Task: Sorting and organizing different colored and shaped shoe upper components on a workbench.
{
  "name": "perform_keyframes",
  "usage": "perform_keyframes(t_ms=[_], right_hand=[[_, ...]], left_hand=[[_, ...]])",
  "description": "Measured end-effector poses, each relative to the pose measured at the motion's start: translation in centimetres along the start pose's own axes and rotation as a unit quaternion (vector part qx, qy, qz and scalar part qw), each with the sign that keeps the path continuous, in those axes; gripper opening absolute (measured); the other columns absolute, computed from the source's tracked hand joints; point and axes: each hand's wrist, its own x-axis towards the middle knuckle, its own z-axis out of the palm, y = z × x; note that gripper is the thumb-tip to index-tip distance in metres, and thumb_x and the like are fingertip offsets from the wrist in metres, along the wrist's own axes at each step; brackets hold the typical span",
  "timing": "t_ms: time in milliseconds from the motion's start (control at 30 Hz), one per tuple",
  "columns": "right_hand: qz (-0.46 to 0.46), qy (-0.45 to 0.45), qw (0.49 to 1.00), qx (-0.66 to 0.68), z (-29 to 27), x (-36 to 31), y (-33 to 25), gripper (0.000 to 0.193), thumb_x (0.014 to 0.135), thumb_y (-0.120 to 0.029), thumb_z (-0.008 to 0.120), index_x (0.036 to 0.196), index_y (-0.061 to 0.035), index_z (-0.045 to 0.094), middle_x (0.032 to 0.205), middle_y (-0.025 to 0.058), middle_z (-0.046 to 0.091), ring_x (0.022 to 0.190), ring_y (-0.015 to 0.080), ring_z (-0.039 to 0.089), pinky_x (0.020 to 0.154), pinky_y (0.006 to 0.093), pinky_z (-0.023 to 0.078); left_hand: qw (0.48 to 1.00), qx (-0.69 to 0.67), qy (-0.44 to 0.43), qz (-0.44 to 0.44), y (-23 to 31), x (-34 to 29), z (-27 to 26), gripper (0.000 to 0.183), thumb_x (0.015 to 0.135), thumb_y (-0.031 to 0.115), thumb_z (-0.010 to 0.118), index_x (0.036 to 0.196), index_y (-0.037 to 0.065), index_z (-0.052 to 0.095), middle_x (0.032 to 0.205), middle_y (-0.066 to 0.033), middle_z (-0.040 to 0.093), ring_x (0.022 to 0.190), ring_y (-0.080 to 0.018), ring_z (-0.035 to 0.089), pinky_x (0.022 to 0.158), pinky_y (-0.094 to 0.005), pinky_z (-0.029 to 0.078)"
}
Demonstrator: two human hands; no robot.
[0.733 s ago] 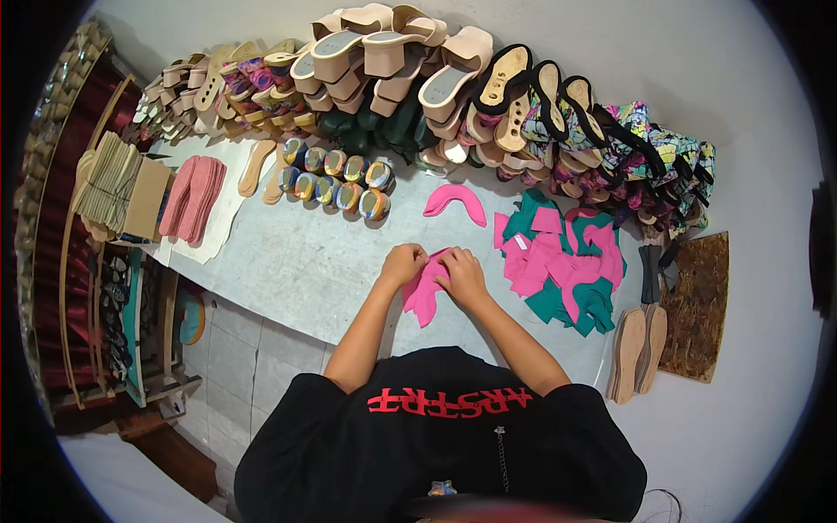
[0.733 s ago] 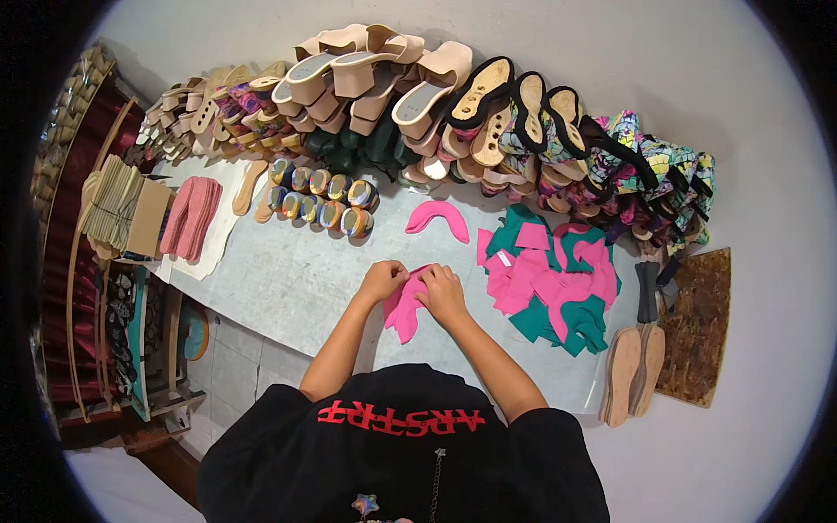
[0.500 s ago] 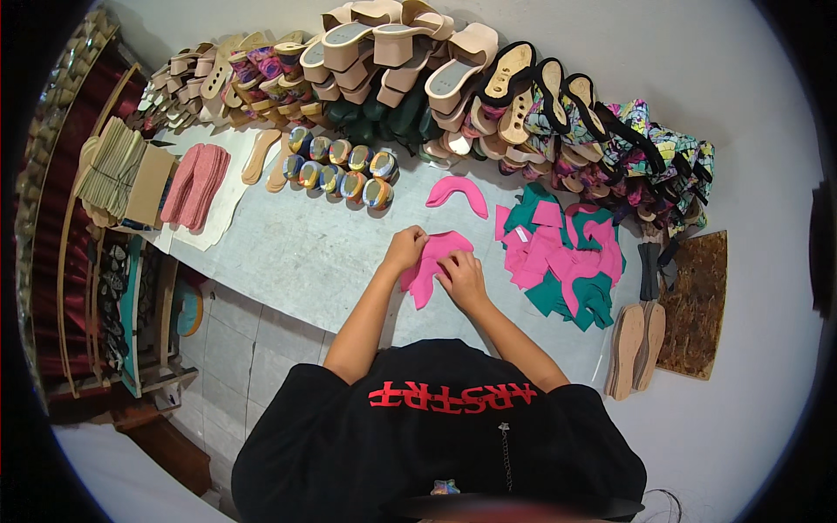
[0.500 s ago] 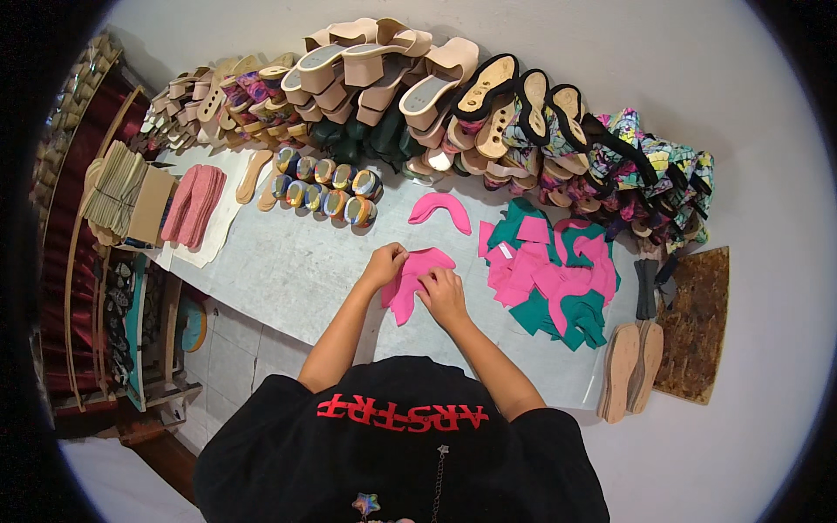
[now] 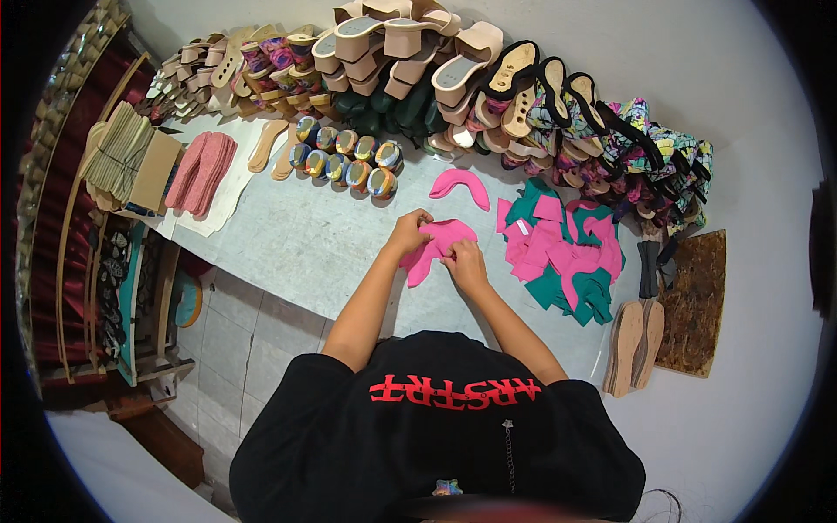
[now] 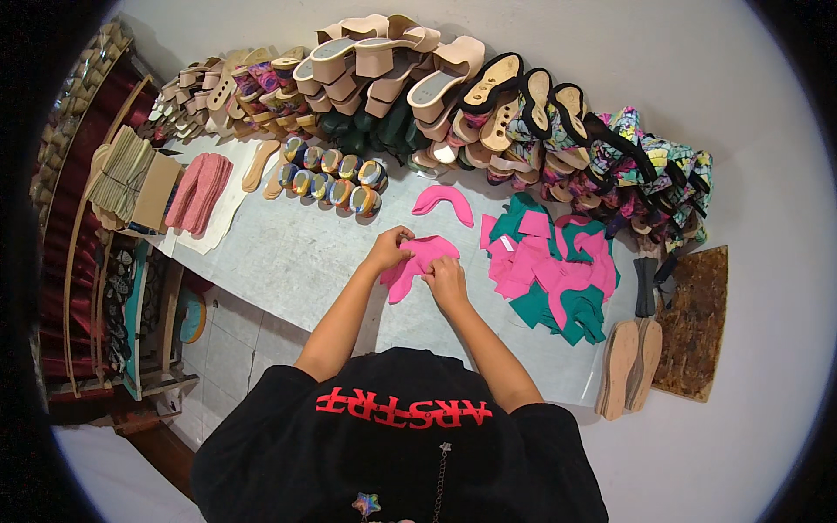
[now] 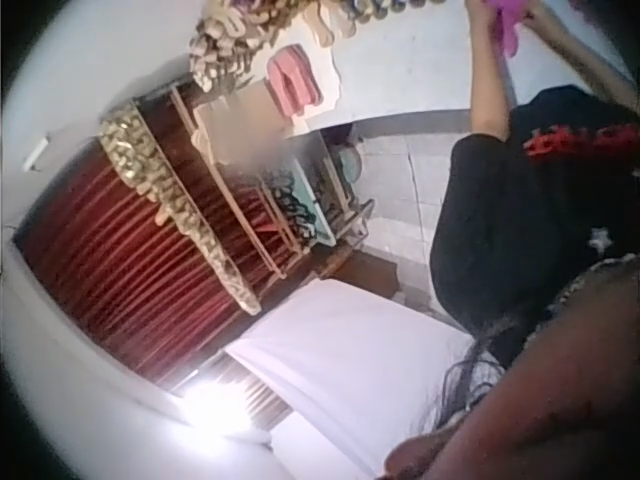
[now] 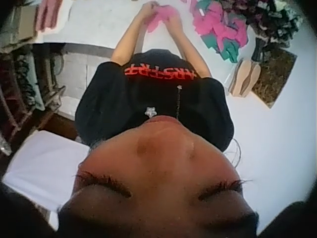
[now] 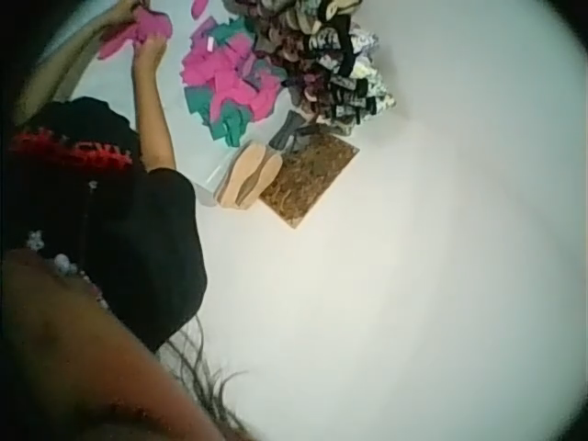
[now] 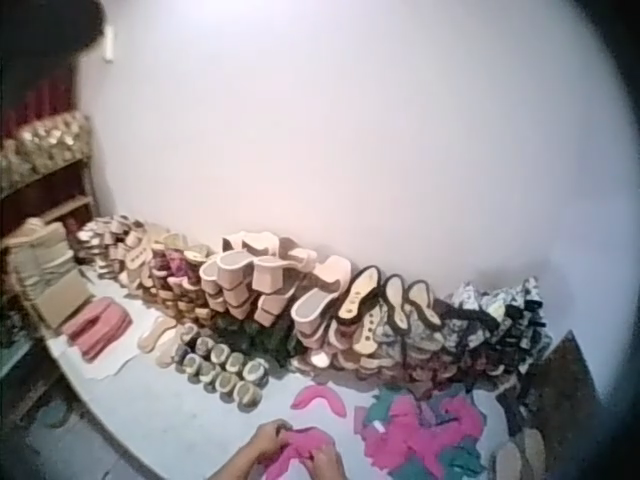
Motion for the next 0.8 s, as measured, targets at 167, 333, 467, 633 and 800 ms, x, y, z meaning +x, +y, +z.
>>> perform_keyframes(t_ms=[167,333,467,633,800], right_hand=[[-0.1,0.043,0.993,-0.045,-0.4,-0.8,-0.2,0.019,0.06,-0.007,0.069,0.07,-0.0064,0.054,0.072,0.005,0.054,0.076,0.0257,0.051,0.067,0.0371,0.039],[-0.116,0.064,0.991,0.001,0.5,-1.1,0.6,0.017,0.061,-0.007,0.068,0.071,-0.0066,0.054,0.078,0.0053,0.059,0.078,0.0247,0.052,0.067,0.0373,0.038],[-0.023,0.033,0.998,-0.037,0.6,-0.3,-1.4,0.017,0.062,-0.009,0.068,0.072,-0.0058,0.054,0.078,0.0073,0.059,0.079,0.0262,0.053,0.067,0.0376,0.038],[-0.054,0.034,0.998,-0.015,1.2,0.9,-1.3,0.018,0.065,-0.01,0.067,0.066,-0.0016,0.051,0.067,0.0121,0.053,0.068,0.0309,0.051,0.061,0.0418,0.038],[-0.098,0.025,0.995,0.023,1.3,0.4,-0.6,0.018,0.063,-0.008,0.067,0.069,-0.0025,0.051,0.069,0.0122,0.053,0.069,0.0305,0.051,0.066,0.04,0.039]], left_hand=[[0.998,-0.032,0.052,0.011,-0.8,-0.3,0.7,0.03,0.059,-0.003,0.07,0.087,0.002,0.059,0.073,-0.0085,0.063,0.066,-0.0146,0.058,0.062,-0.0261,0.047],[0.997,-0.057,0.053,0.011,-0.9,-0.2,0.9,0.027,0.06,-0.003,0.07,0.085,0.001,0.059,0.073,-0.0081,0.063,0.065,-0.0132,0.058,0.061,-0.0258,0.047],[0.996,-0.071,0.051,-0.013,-1.3,-0.3,0.6,0.027,0.059,-0.003,0.071,0.084,0.0,0.06,0.073,-0.0078,0.063,0.066,-0.0125,0.058,0.061,-0.0251,0.048],[0.993,-0.106,0.057,-0.009,-1.9,-0.2,0.8,0.027,0.06,-0.003,0.072,0.084,-0.001,0.06,0.073,-0.008,0.063,0.066,-0.0127,0.058,0.061,-0.0249,0.048],[0.986,-0.159,0.045,-0.018,-2.4,-0.1,0.9,0.027,0.06,-0.001,0.072,0.084,0.0,0.06,0.074,-0.0083,0.063,0.066,-0.0127,0.059,0.061,-0.0253,0.048]])
